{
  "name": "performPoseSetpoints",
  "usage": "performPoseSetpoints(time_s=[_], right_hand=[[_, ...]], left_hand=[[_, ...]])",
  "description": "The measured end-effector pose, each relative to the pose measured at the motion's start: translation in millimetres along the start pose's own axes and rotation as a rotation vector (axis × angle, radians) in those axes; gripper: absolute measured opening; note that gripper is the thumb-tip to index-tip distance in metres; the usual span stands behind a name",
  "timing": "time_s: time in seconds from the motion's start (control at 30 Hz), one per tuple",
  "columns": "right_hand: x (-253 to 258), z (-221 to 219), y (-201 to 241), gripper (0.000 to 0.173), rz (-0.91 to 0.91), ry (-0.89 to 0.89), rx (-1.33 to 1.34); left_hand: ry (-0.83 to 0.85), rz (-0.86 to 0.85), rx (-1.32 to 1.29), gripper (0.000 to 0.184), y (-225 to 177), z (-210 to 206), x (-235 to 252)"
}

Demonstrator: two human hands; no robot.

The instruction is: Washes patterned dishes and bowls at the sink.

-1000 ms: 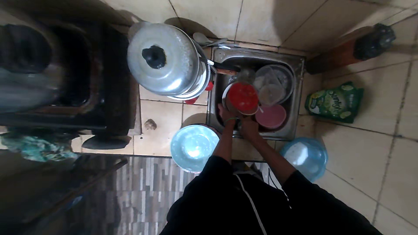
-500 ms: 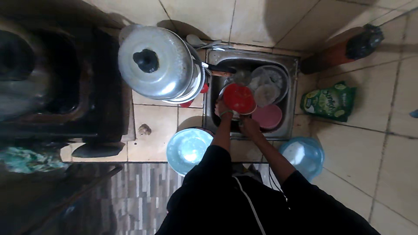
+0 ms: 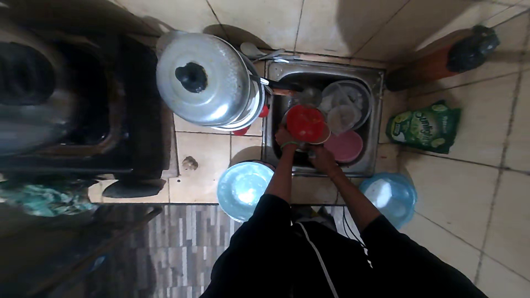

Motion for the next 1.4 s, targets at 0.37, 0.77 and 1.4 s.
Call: performPoseSetpoints(time_s=[0.37,0.77,1.4], right_hand=[[-7,2,4,0.043,0.029,-0.038,0.015],[-32,10,0,0.044,0.045,-0.103,0.095],[-63,15,4,0.042,0.088,-0.157,0.138]], left_hand=[[0.182,-0.037,-0.142,0.051,0,-14,5],[0.107,-0.144,0.065,0.051,-32,12,-24],[-0.454,-0.458,0.361,0.054,-69,101,-83]])
Point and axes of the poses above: each hand's wrist, its own x-axis towards the middle knuckle, its own z-axis out of the back of the hand, y = z × x, the point moved 9 cm from there along x, towards the middle knuckle, and after that the axes turned 13 degrees about x, right-handed, at the moved point
